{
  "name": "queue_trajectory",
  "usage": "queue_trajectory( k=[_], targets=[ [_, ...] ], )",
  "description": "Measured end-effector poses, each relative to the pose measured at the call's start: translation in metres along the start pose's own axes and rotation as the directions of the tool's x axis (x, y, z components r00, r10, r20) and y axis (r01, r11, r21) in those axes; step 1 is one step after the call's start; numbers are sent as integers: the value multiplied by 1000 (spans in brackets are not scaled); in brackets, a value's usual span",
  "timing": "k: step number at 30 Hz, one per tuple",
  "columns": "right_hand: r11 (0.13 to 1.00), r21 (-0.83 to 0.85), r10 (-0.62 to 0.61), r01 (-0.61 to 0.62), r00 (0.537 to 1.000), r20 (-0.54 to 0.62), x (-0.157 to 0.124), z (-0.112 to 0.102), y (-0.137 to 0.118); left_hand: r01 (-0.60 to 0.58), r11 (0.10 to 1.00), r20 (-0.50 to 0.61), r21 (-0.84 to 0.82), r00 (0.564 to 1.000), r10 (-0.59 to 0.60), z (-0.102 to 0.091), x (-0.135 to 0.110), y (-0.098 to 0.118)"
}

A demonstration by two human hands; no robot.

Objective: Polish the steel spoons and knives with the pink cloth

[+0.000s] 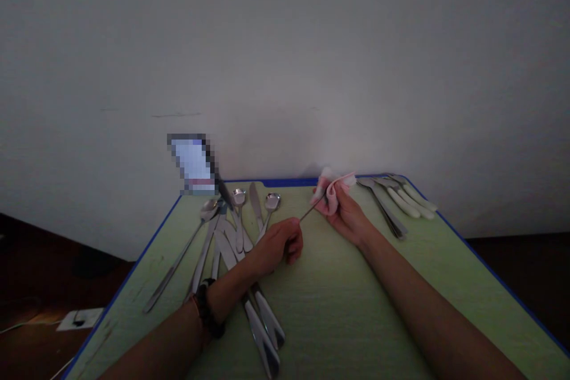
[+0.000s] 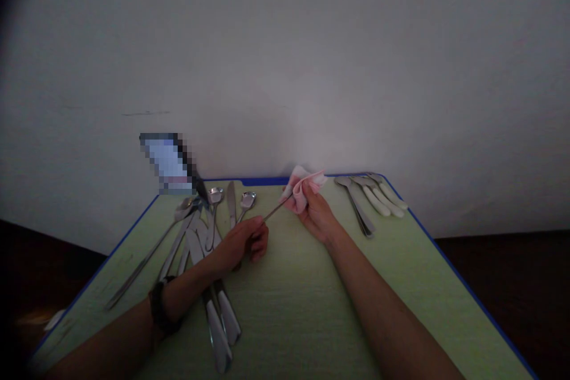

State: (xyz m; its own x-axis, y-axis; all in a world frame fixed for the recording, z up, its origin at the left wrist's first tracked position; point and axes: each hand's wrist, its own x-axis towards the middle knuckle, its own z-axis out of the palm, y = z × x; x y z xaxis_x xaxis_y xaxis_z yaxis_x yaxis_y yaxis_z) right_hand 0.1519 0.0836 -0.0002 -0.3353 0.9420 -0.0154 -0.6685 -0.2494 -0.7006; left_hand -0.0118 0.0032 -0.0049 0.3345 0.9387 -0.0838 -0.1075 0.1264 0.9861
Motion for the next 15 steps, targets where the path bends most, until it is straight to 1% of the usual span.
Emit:
queue_trajectory(
  k=[3, 7, 11, 15],
  targets=[
    [999, 34, -16, 17, 1000, -16, 0, 1, 0, -6, 1000, -22, -8, 1000, 6, 0, 3, -4],
    [998, 52, -29, 28, 1000, 12, -1, 1, -3, -8, 996, -47, 88, 999, 13, 1, 1, -1],
    [996, 91, 23, -25, 999, 27, -1, 0, -6, -24, 984, -110, 178, 993, 44, 5, -3, 5],
    [988, 127, 91, -93, 996, 22, -1, -1, -9, -39, 970, -130, 238, 989, 72, 9, -5, 8]
  ],
)
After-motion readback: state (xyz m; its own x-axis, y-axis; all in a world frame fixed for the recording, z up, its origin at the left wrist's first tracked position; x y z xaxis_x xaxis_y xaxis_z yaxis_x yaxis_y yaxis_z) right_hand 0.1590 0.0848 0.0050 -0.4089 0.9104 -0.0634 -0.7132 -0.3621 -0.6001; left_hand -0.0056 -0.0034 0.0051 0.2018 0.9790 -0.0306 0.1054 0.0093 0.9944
